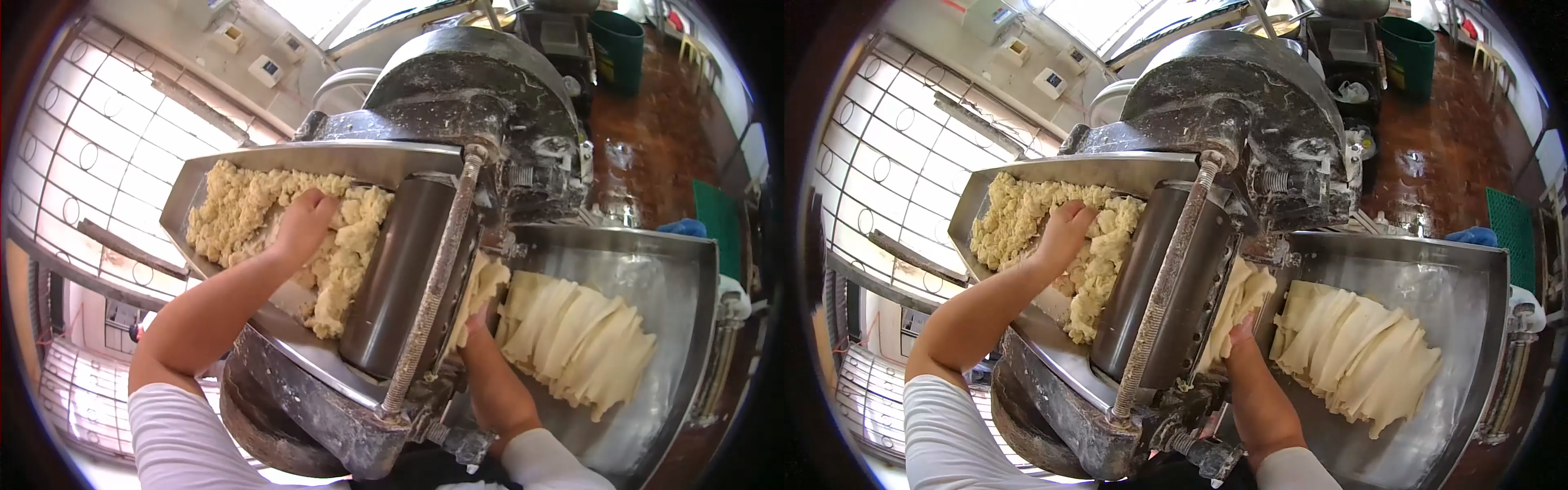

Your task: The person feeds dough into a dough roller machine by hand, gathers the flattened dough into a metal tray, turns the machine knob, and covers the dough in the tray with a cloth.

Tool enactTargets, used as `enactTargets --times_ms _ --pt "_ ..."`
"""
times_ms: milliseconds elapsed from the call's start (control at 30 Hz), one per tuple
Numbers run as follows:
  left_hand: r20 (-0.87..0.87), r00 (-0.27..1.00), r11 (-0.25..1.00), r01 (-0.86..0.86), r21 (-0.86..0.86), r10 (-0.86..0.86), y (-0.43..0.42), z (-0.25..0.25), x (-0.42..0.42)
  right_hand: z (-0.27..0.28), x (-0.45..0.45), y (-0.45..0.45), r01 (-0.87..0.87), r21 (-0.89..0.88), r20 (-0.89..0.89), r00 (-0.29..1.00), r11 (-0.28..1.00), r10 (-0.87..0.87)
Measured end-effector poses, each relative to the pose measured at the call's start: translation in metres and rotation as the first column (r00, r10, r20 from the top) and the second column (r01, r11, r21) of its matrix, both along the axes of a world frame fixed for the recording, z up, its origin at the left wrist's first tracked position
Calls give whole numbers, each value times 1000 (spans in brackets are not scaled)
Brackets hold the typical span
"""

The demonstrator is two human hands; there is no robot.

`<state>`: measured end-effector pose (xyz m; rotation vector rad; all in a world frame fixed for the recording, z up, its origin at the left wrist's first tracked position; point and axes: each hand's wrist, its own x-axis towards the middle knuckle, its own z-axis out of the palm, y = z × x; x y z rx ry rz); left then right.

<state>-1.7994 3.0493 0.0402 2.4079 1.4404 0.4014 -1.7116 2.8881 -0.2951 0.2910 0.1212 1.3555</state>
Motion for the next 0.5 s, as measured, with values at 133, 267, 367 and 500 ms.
enactTargets --times_ms 133,267,367,500 --pt "235 958 986 -150 -73 163 -20 9 14 9 0 7 -5 0 1 1000 1000 5" --pt "197 970 959 -88 -270 145 -43 17 29 3 2 1 29 -19 -7 1000 999 -29" --pt "72 990 988 127 -85 -121 -48 10 30 0 2 -2 45 -50 -12 999 998 -45" --pt "-68 977 974 207 94 -201 -61 2 28 -1 1 2 26 -69 -3 1000 997 -26"
